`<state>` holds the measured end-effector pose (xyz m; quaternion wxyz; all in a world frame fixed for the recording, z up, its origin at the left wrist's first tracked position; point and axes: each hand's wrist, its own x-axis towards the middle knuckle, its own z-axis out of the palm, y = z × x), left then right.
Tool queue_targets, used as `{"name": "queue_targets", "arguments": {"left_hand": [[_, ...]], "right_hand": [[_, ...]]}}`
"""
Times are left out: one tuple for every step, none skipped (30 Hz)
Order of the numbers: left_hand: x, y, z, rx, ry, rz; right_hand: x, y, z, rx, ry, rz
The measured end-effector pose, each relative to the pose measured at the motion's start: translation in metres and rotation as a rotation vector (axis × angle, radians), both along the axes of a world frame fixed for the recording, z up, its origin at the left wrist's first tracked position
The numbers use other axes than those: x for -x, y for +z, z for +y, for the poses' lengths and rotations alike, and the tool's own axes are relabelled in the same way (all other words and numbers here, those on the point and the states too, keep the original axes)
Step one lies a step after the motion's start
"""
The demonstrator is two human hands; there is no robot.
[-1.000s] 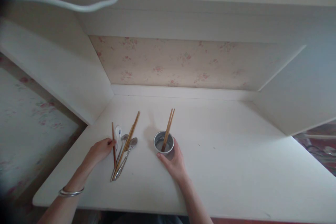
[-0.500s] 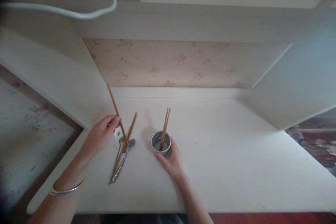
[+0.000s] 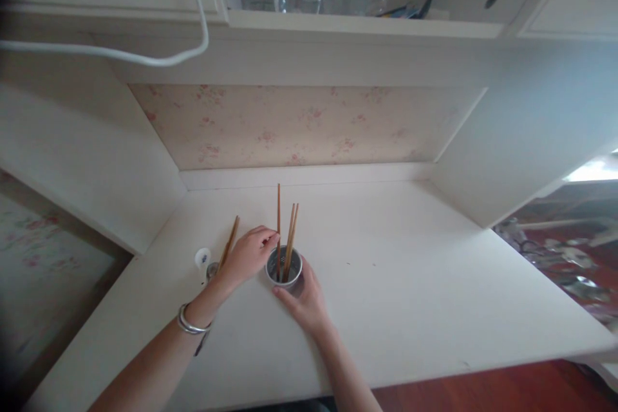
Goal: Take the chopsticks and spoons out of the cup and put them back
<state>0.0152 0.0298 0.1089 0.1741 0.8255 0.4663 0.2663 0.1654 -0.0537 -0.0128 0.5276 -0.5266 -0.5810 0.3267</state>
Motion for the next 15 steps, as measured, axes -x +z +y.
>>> {"name": "queue_targets", "arguments": {"left_hand": [[0.000,-0.004,-0.002,0.002,-0.018,0.014],[-0.001,-0.008,-0.004,0.010,-0.037,0.023],[-0.001,-0.011,-0.006,0.020,-0.054,0.026],[-0.001,-0.014,-0.008,0.032,-0.066,0.022],[-0.001,-0.016,-0.009,0.045,-0.067,0.010],[-0.001,-0.018,-0.010,0.059,-0.059,-0.009],[-0.001,-0.020,-0.011,0.075,-0.049,-0.033],[-0.001,-0.022,-0.012,0.093,-0.039,-0.059],[0.000,-0.023,-0.012,0.111,-0.032,-0.088],[0.000,-0.024,-0.012,0.130,-0.029,-0.118],[-0.001,-0.024,-0.012,0.149,-0.032,-0.148],[-0.001,-0.024,-0.012,0.167,-0.040,-0.181],[-0.001,-0.025,-0.012,0.185,-0.048,-0.217],[-0.002,-0.025,-0.011,0.208,-0.053,-0.256],[-0.001,-0.026,-0.011,0.236,-0.051,-0.300]], "right_hand": [[0.000,0.001,0.000,0.002,0.009,-0.004],[-0.001,0.002,0.000,0.005,0.016,-0.009],[-0.001,0.003,0.000,0.007,0.020,-0.012],[-0.001,0.003,0.000,0.008,0.018,-0.013],[-0.001,0.004,0.000,0.009,0.017,-0.015],[-0.001,0.004,0.000,0.012,0.018,-0.018],[-0.001,0.004,0.000,0.013,0.019,-0.019],[-0.001,0.004,0.000,0.014,0.020,-0.020],[-0.001,0.004,0.000,0.015,0.022,-0.021],[-0.001,0.004,0.000,0.015,0.022,-0.022],[-0.001,0.004,0.000,0.014,0.022,-0.023],[-0.001,0.004,-0.001,0.013,0.018,-0.025],[-0.001,0.004,-0.001,0.014,0.016,-0.028],[-0.001,0.004,-0.001,0.016,0.014,-0.032],[-0.001,0.005,-0.001,0.019,0.012,-0.033]]}}
